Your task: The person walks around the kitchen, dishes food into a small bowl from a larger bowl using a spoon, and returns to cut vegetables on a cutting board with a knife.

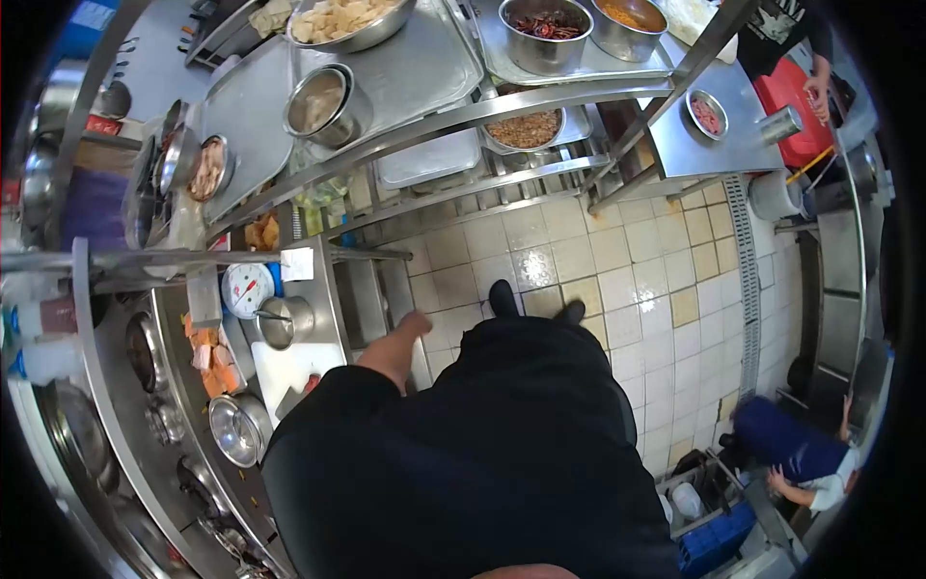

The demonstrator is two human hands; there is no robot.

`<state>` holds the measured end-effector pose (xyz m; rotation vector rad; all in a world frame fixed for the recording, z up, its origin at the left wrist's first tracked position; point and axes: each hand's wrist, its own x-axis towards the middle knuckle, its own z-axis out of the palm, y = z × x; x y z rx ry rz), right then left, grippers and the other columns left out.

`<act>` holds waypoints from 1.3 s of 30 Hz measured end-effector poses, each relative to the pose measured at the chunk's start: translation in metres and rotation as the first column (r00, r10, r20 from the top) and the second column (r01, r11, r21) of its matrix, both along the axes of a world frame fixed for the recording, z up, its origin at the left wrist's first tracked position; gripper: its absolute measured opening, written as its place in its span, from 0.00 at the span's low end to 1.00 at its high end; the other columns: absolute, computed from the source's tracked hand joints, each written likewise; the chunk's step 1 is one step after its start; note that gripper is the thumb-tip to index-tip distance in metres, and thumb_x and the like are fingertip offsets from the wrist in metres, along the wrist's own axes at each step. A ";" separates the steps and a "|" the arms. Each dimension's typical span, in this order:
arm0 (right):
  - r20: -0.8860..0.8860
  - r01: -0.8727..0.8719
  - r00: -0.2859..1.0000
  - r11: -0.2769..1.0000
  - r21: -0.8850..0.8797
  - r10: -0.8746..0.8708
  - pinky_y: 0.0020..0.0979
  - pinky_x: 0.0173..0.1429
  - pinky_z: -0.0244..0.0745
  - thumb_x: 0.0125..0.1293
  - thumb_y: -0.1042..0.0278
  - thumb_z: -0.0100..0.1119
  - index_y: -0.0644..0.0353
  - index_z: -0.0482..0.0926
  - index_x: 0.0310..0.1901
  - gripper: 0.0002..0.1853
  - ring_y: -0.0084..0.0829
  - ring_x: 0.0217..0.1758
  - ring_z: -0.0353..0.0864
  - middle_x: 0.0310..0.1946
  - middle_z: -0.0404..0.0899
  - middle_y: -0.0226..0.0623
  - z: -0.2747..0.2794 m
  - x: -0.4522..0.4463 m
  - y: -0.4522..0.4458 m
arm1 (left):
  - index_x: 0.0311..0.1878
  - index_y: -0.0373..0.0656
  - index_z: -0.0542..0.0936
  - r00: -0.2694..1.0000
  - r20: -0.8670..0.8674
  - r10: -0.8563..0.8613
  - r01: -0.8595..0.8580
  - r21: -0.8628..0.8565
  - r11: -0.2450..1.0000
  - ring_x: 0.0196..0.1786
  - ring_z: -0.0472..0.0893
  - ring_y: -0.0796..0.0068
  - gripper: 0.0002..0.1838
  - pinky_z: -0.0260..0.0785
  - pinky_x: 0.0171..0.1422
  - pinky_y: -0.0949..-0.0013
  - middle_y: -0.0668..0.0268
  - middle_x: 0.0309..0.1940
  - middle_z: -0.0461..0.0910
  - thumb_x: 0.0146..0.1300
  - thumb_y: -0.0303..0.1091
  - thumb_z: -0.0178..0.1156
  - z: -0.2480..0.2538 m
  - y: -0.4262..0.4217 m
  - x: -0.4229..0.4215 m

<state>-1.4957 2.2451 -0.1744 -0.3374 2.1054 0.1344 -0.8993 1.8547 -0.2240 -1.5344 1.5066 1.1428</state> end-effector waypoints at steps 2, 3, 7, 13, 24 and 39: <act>-0.085 -0.047 0.996 0.989 -0.144 0.035 0.38 0.57 0.71 0.69 0.54 0.47 0.59 0.69 0.62 0.25 0.41 0.56 0.74 0.55 0.74 0.46 -0.047 -0.029 0.004 | 0.43 0.40 0.81 0.976 -0.200 0.091 -0.143 -0.265 0.954 0.53 0.77 0.52 0.18 0.69 0.53 0.57 0.48 0.48 0.78 0.58 0.41 0.50 0.032 -0.074 -0.076; -0.151 -0.088 0.987 0.967 -0.238 0.053 0.37 0.57 0.71 0.69 0.54 0.48 0.58 0.69 0.62 0.25 0.41 0.56 0.74 0.56 0.74 0.46 -0.083 -0.051 -0.003 | 0.43 0.39 0.78 0.856 -0.380 0.352 -0.504 -0.459 0.731 0.50 0.77 0.50 0.16 0.70 0.51 0.55 0.48 0.45 0.78 0.59 0.41 0.52 0.093 -0.097 -0.134; 0.257 0.317 0.947 0.686 -0.655 -0.192 0.27 0.48 0.71 0.70 0.57 0.50 0.61 0.71 0.61 0.23 0.25 0.43 0.76 0.48 0.79 0.38 0.090 -0.073 -0.252 | 0.36 0.38 0.74 0.781 -0.624 0.020 -0.624 -0.781 -0.025 0.42 0.76 0.48 0.12 0.67 0.49 0.52 0.50 0.35 0.75 0.60 0.39 0.56 0.252 -0.202 -0.195; 0.124 0.072 0.987 0.416 -0.906 0.098 0.26 0.46 0.71 0.70 0.63 0.51 0.64 0.76 0.53 0.16 0.22 0.38 0.74 0.38 0.80 0.33 0.164 -0.090 -0.364 | 0.42 0.41 0.76 0.906 -0.322 0.276 -0.140 -0.842 -0.521 0.51 0.73 0.50 0.17 0.64 0.57 0.53 0.52 0.47 0.72 0.55 0.42 0.63 0.440 -0.280 -0.079; -0.020 -0.384 0.806 0.496 -0.779 0.592 0.28 0.43 0.73 0.66 0.65 0.55 0.66 0.78 0.49 0.15 0.26 0.37 0.80 0.36 0.83 0.41 0.213 0.087 -0.454 | 0.46 0.38 0.79 0.965 0.257 0.053 0.217 -0.896 0.388 0.51 0.79 0.53 0.17 0.73 0.54 0.57 0.50 0.47 0.80 0.53 0.34 0.57 0.466 -0.383 0.019; -0.239 -0.378 0.563 -0.011 -0.926 0.791 0.35 0.50 0.75 0.65 0.60 0.53 0.65 0.77 0.49 0.18 0.43 0.47 0.81 0.41 0.81 0.48 0.428 0.370 -0.707 | 0.41 0.33 0.79 0.967 -0.118 -0.227 0.049 -0.786 0.616 0.40 0.82 0.52 0.17 0.74 0.46 0.59 0.48 0.35 0.81 0.47 0.26 0.51 0.471 -0.421 0.044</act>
